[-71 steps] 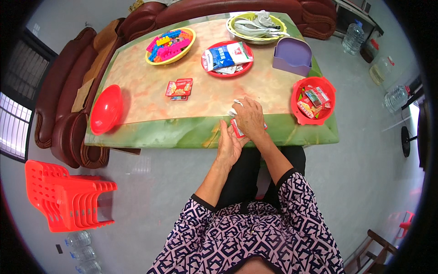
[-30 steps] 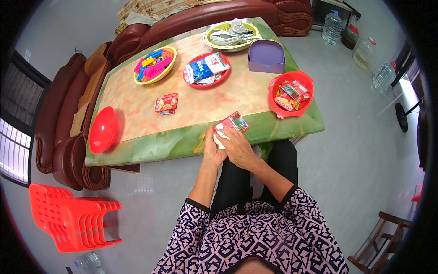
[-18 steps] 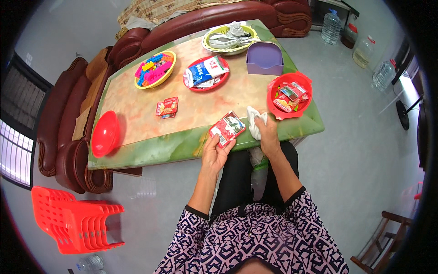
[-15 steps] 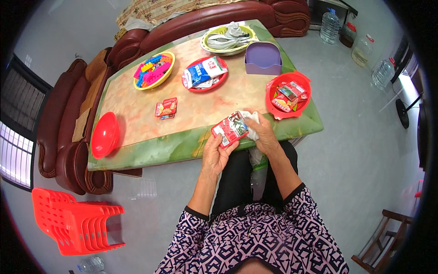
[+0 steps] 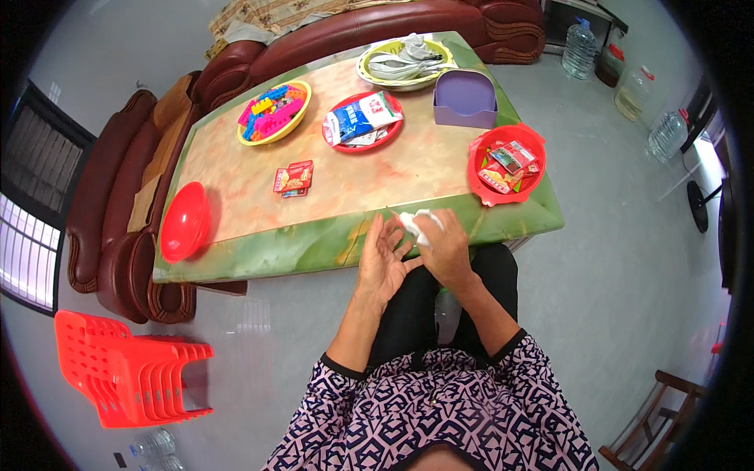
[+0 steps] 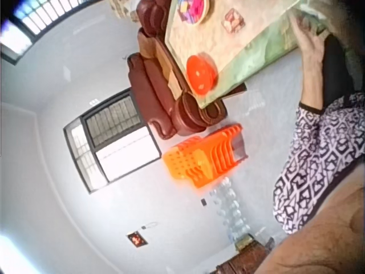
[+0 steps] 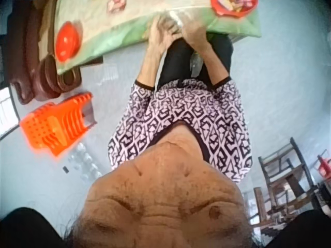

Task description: The person sits on the floor and wipes a table surface with a white cloth. They handle various items on the table, including small red packets, a blue and white package, and a purple plastic container, wiping each item individually before placing them back on the table.

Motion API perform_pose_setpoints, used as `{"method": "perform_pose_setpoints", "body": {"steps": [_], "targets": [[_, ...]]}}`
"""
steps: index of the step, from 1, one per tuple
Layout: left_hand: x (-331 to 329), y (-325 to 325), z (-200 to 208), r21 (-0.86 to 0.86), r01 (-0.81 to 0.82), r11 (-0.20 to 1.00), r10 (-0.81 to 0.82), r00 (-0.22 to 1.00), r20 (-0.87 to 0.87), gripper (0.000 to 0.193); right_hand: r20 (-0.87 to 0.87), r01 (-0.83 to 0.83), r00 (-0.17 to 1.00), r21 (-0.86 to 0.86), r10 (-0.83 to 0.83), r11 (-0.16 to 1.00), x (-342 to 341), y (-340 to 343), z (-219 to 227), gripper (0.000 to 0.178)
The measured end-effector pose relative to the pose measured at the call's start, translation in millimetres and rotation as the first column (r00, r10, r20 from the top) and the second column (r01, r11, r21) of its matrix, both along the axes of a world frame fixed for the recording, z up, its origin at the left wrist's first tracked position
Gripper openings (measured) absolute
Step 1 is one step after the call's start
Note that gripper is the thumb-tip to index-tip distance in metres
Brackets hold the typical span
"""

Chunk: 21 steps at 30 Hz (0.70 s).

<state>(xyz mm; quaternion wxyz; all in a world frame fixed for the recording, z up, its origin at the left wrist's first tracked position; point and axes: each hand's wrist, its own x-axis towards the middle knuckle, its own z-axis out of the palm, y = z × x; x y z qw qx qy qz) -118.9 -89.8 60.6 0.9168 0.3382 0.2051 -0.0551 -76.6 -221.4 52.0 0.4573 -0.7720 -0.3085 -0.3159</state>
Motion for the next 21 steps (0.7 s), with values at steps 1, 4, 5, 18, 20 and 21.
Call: {"method": "perform_pose_setpoints", "body": {"steps": [1,4,5,18,20,21], "targets": [[1,-1,4,-0.005,-0.002,1.000,0.002,1.000,0.010,0.054,0.057,0.007,0.998,-0.042,-0.004,0.999,-6,0,-1,0.031],[0,8,-2,-0.178,0.118,0.977,-0.096,0.987,0.128,0.043,0.197,-0.029,0.979,-0.142,0.056,0.990,-20,2,0,0.030],[0,11,-13,-0.191,0.122,0.974,-0.098,0.987,0.128,0.040,0.217,-0.080,0.969,-0.171,0.117,0.982,-24,1,6,0.030],[-5,-3,-6,-0.310,0.111,0.944,-0.015,0.955,0.298,0.044,-0.013,-0.077,0.997,-0.129,0.076,0.989,-2,18,18,0.042],[-6,-2,-11,-0.263,0.156,0.952,-0.056,0.934,0.353,0.044,-0.021,0.015,1.000,-0.098,-0.017,0.995,10,23,16,0.042],[-7,-5,-9,-0.259,0.133,0.957,-0.042,0.944,0.328,0.044,-0.080,0.062,0.994,-0.079,-0.068,0.995,12,26,20,0.042]]}}
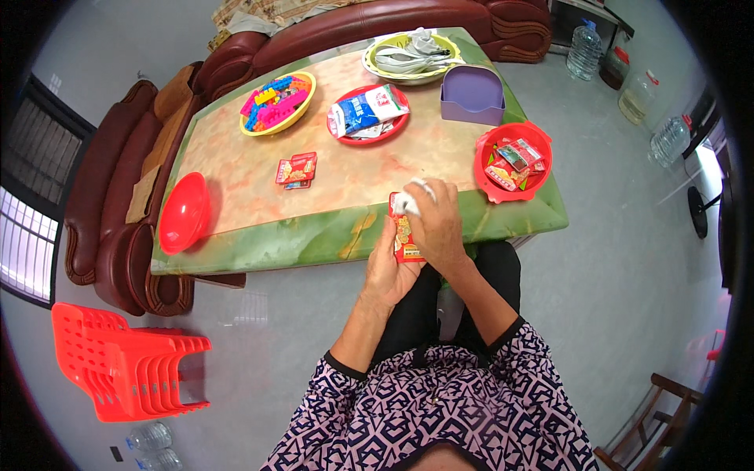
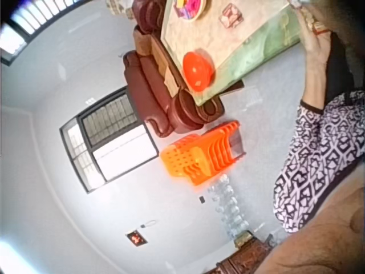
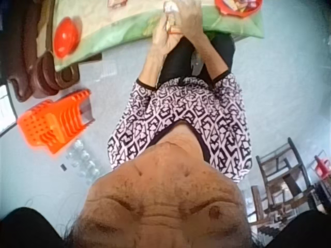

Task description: The person sits on the floor and wipes a table surface with a white cloth. They handle various items on the table, including small red packets, a blue and white package, and a purple plastic container, wiping each item individually before placing them back on the table.

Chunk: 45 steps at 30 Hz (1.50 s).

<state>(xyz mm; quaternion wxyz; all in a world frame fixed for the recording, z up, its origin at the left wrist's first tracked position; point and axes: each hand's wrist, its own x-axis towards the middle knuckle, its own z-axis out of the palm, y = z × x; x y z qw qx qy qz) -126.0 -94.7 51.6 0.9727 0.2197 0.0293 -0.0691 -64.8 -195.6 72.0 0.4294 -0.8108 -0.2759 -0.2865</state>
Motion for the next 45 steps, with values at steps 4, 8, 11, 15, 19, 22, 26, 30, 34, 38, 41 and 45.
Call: {"method": "perform_pose_setpoints", "body": {"steps": [4,8,11,15,19,22,26,30,34,38,41,45], "targets": [[-1,-4,6,0.020,-0.064,0.998,0.066,0.995,-0.071,0.047,-0.017,0.045,0.999,0.015,-0.045,0.999,-2,10,2,0.042],[0,8,-5,-0.109,-0.035,0.993,0.038,0.999,0.024,0.057,0.027,-0.100,0.994,-0.049,0.102,0.994,-25,11,-9,0.038],[0,12,-10,-0.038,0.000,0.999,0.000,1.000,-0.011,0.064,0.011,-0.215,0.976,-0.058,0.216,0.975,-43,7,-13,0.035],[2,14,-17,0.046,-0.061,0.997,0.063,0.997,-0.042,0.056,-0.079,-0.344,0.936,-0.007,0.342,0.939,-57,-11,-18,0.032],[7,16,-19,-0.067,-0.095,0.993,0.094,0.995,-0.016,0.049,-0.186,-0.492,0.834,0.177,0.520,0.853,-46,-46,-20,0.031],[9,10,-13,-0.069,-0.193,0.979,0.188,0.979,-0.076,0.042,-0.581,-0.067,0.671,0.571,0.461,0.818,-33,-53,1,0.023],[12,-14,-2,-0.039,-0.183,0.982,0.181,0.983,-0.032,0.039,-0.490,0.037,0.546,0.825,0.680,0.564,-7,-33,9,0.022],[13,-25,16,0.112,-0.325,0.939,0.326,0.945,0.008,0.027,-0.435,0.015,0.442,0.878,0.784,0.479,-11,-25,8,0.023],[12,-20,5,0.192,-0.358,0.914,0.349,0.934,0.081,0.031,-0.488,-0.056,0.511,0.802,0.707,0.594,-27,-27,7,0.024],[12,-23,6,0.211,-0.390,0.896,0.391,0.919,0.038,0.027,-0.549,-0.077,0.582,0.697,0.599,0.713,-42,-30,-2,0.025],[13,-20,6,0.258,-0.413,0.873,0.430,0.903,-0.012,0.024,-0.619,-0.122,0.521,0.628,0.588,0.769,-54,-41,-3,0.025],[13,-8,2,0.250,-0.457,0.854,0.485,0.872,-0.063,0.023,-0.626,-0.090,0.400,0.700,0.669,0.709,-56,-65,-3,0.021]]}}
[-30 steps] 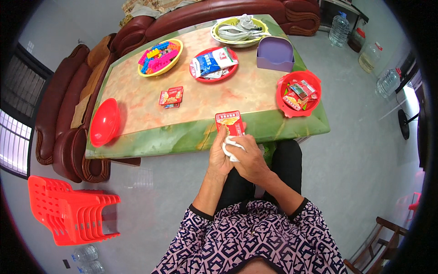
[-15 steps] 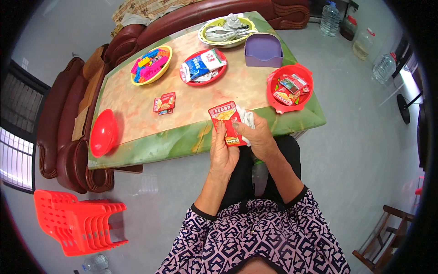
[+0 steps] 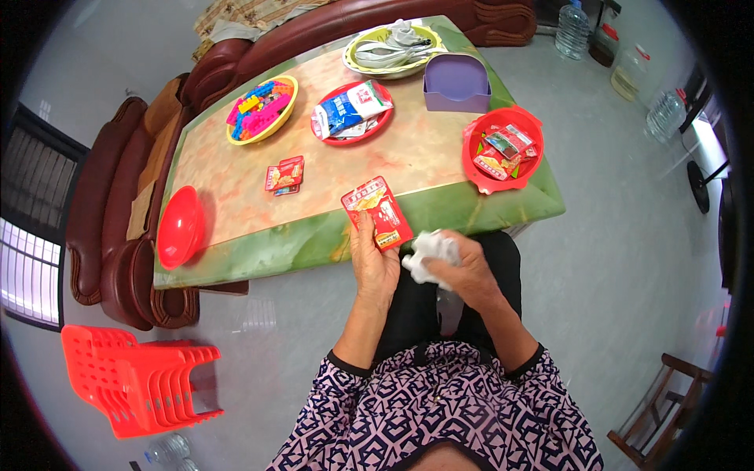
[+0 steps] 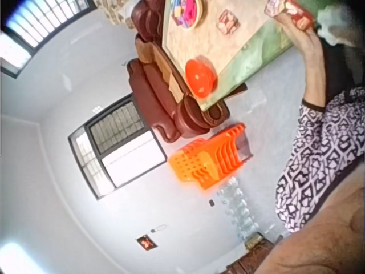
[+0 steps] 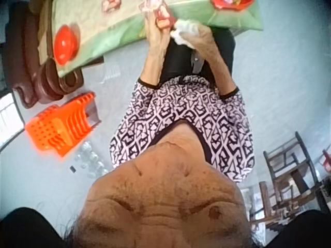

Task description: The person sits on the floor and wipes a table surface with a white cloth. They handle various items on the table, including small red packets, a blue and white package, and a purple plastic container, wiping each item individually before placing them back on the table.

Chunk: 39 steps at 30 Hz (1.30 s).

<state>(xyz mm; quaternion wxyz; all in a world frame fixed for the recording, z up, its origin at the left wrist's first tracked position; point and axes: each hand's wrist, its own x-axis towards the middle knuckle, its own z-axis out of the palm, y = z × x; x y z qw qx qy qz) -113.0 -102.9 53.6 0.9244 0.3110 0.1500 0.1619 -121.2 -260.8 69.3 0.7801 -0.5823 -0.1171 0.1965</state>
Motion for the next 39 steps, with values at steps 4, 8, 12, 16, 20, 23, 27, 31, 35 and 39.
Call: {"method": "perform_pose_setpoints", "body": {"steps": [4,8,12,16,20,23,27,31,35,39], "targets": [[-3,-12,4,0.020,0.049,0.999,-0.049,0.999,0.021,0.024,-0.005,0.329,0.944,0.043,-0.329,0.943,20,15,-7,0.034],[-2,-26,5,0.083,0.066,0.994,-0.070,0.996,0.050,0.026,0.020,0.233,0.972,0.082,-0.236,0.969,23,23,-16,0.028],[1,2,14,0.254,0.222,0.941,-0.223,0.974,-0.027,0.020,0.018,0.033,0.999,0.018,-0.033,0.999,32,-12,-4,0.027],[13,23,35,0.658,0.462,0.594,-0.388,0.882,-0.269,0.016,0.105,0.097,0.991,-0.104,-0.086,0.990,45,-51,7,0.030],[47,0,38,0.604,0.426,0.674,-0.385,0.900,-0.206,0.015,-0.079,0.427,0.904,0.229,-0.420,0.875,52,-70,-6,0.024],[83,-27,38,0.491,0.374,0.787,-0.331,0.927,-0.176,0.017,-0.103,0.480,0.877,0.160,-0.469,0.863,46,-80,-20,0.021],[128,-68,27,0.479,0.365,0.798,-0.337,0.930,-0.146,0.021,0.015,0.465,0.886,-0.031,-0.464,0.885,38,-83,-49,0.021],[163,-106,0,0.563,0.305,0.768,-0.346,0.938,-0.035,0.020,0.044,0.449,0.894,-0.075,-0.447,0.890,37,-74,-52,0.020],[160,-115,10,0.936,0.135,0.324,-0.280,0.959,-0.041,0.034,0.024,0.441,0.897,-0.097,-0.441,0.892,38,-69,-57,0.021],[151,-81,-4,0.982,-0.151,-0.114,-0.053,0.988,0.145,0.055,-0.022,0.378,0.924,-0.102,-0.382,0.920,36,-63,-50,0.017]]}}
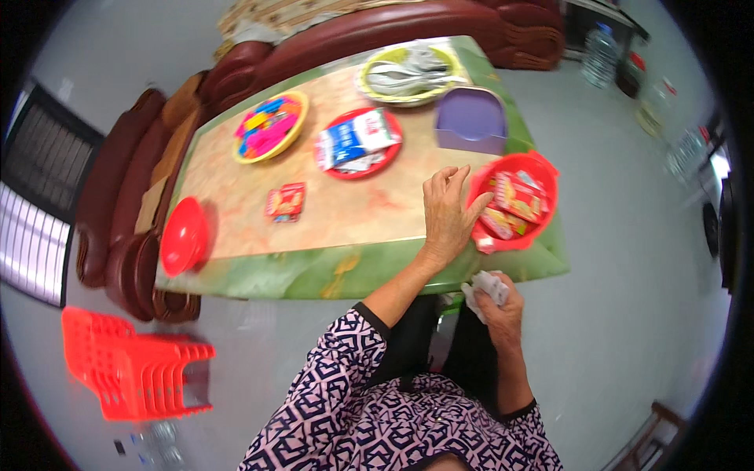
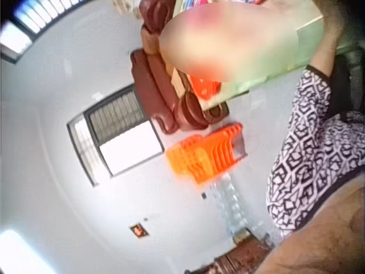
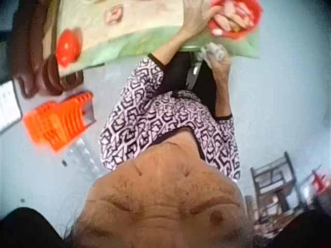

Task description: The person sits on the floor and wipes a table surface with a white cloth. They handle various items on the table, including small red packets, a blue and white package, and a purple plastic container, wiping each item individually before placing them back on the table.

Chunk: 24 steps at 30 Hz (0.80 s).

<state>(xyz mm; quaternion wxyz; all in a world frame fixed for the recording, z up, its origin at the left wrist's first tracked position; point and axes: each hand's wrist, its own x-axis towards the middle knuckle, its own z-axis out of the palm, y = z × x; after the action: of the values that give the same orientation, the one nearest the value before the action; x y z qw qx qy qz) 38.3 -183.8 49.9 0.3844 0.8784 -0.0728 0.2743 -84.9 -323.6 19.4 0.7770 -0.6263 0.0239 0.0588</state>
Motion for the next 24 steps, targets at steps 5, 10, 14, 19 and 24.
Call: {"method": "perform_pose_setpoints", "body": {"steps": [5,10,14,19,24], "targets": [[-9,115,-25,0.172,-0.457,0.872,0.442,0.889,0.120,0.062,0.013,-0.073,0.997,0.025,0.073,0.997,-1,16,-6,0.018],[-27,217,-46,0.347,-0.713,0.609,0.752,0.658,0.034,0.059,0.026,-0.113,0.993,-0.035,0.114,0.993,-5,31,-3,0.020],[-39,267,-58,0.459,-0.694,0.555,0.787,0.616,-0.021,0.042,0.040,-0.162,0.985,-0.079,0.166,0.984,-10,40,3,0.021],[-49,266,-60,0.419,-0.631,0.653,0.655,0.748,0.107,0.021,0.022,-0.169,0.985,-0.105,0.172,0.980,-20,43,10,0.020],[-80,205,-55,0.320,-0.384,0.866,0.336,0.921,0.195,0.017,0.063,-0.135,0.987,-0.187,0.149,0.973,-28,46,16,0.020]]}}
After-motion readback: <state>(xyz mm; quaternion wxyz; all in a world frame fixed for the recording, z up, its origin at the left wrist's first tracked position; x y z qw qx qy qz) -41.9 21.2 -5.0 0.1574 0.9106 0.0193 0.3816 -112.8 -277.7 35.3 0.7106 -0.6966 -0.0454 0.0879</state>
